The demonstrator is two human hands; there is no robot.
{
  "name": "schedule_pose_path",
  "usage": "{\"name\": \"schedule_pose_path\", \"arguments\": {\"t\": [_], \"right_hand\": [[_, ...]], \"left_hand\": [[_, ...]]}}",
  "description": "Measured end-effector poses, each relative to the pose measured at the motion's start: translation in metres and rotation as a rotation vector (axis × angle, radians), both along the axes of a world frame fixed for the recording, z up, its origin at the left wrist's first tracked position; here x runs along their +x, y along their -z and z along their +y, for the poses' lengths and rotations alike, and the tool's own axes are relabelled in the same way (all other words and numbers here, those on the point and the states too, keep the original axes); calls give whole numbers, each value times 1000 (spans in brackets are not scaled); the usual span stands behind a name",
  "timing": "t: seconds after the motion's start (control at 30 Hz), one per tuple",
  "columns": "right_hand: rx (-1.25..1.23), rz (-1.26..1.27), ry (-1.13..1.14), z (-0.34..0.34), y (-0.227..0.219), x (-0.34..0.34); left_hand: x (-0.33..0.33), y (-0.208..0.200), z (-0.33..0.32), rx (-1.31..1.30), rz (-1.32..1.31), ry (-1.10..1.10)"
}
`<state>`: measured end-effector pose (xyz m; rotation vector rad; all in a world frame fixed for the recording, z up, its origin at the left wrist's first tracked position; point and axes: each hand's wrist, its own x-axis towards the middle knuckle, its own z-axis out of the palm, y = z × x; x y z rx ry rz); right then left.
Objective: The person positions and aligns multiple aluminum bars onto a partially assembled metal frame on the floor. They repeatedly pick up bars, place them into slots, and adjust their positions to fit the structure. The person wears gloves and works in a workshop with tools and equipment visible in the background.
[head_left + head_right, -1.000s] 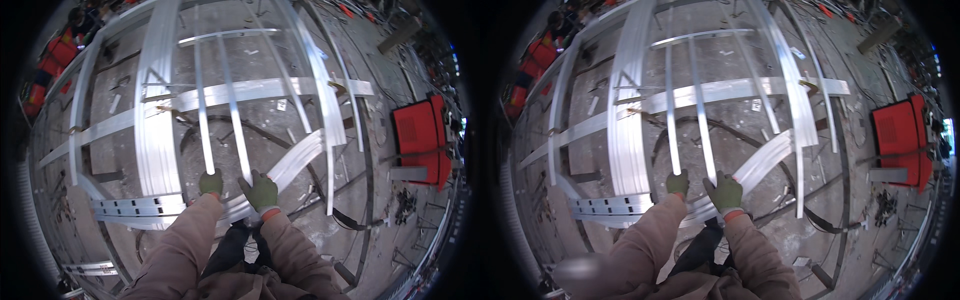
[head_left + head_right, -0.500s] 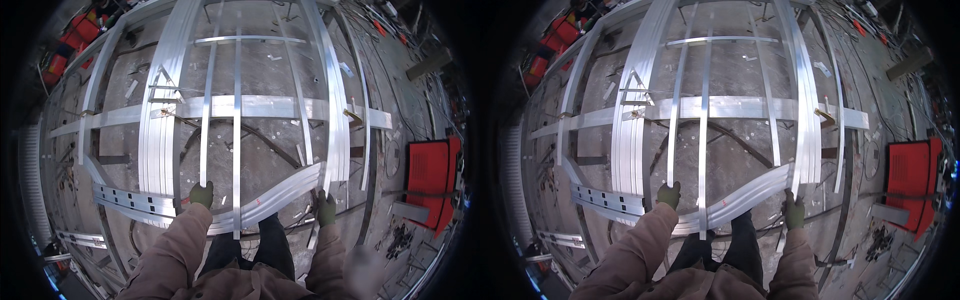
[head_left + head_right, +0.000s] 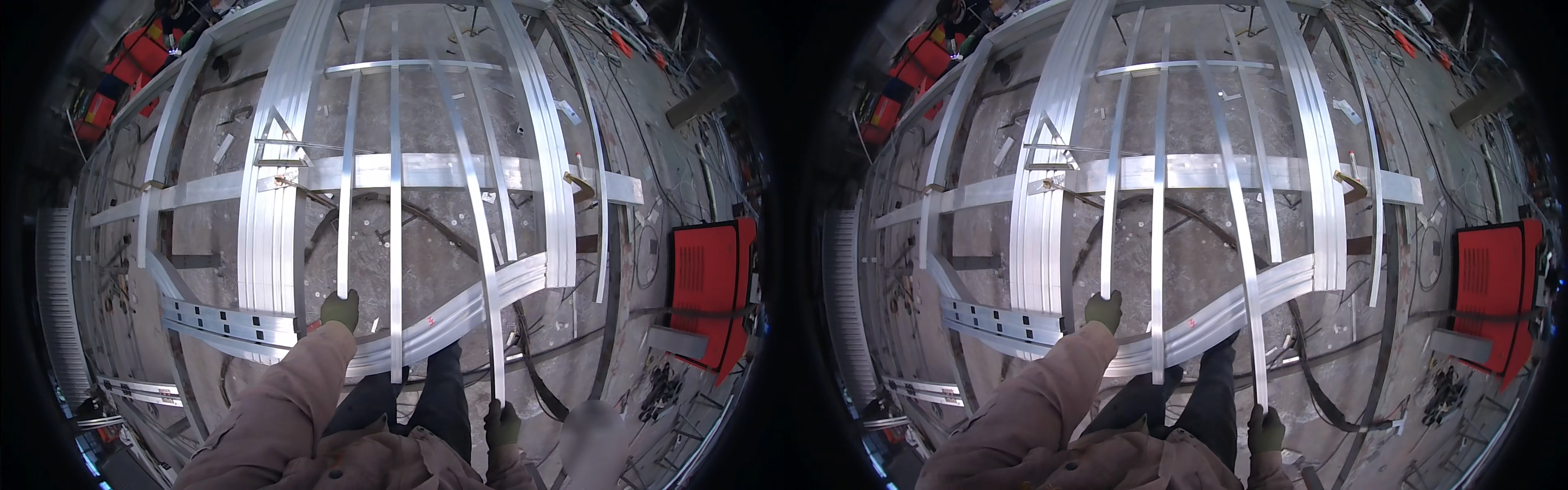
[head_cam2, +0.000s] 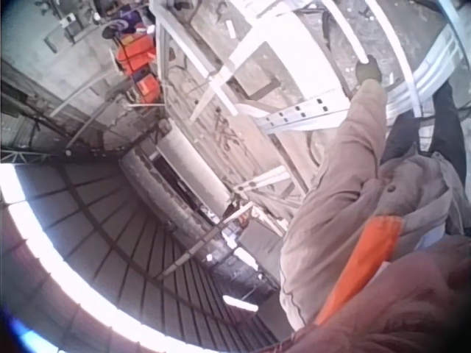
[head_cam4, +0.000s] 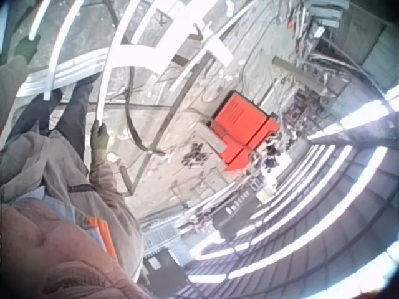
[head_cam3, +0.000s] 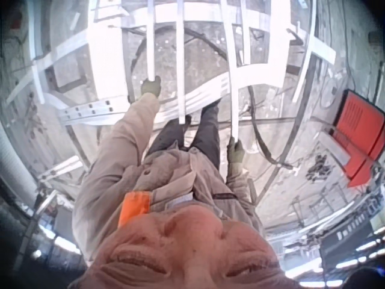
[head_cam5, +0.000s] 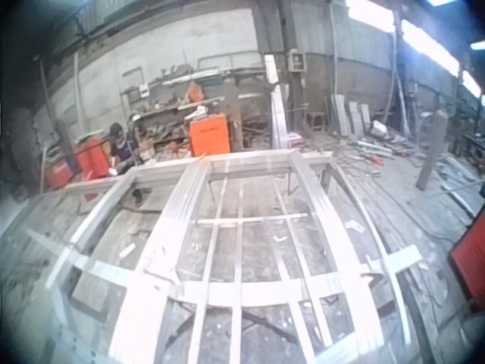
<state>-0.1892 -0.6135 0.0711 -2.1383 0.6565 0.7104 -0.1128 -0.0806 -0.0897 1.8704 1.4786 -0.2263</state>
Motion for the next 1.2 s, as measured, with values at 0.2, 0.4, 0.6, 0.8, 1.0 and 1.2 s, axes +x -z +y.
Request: {"name": "schedule_pose_path", "arguments": {"t": [0.2, 0.4, 0.6, 0.8, 1.0, 1.2], "right_hand": [[-158, -41, -107, -16, 1, -94], [-216, -27, -50, -27, -8, -167], [-161, 30, 35, -18, -12, -188], [-186, -5, -3, -14, -14, -210], [-159, -2, 18, -11, -14, -223], [-220, -27, -55, -13, -12, -236]], "left_hand": [[7, -13, -4, -30, -7, 36], [10, -16, -5, -118, 8, 26], [-2, 7, 7, -36, -100, 8], [2, 8, 0, -24, -88, 39], [-1, 15, 2, -59, -129, -7], [-5, 22, 9, -42, -133, -5]]}}
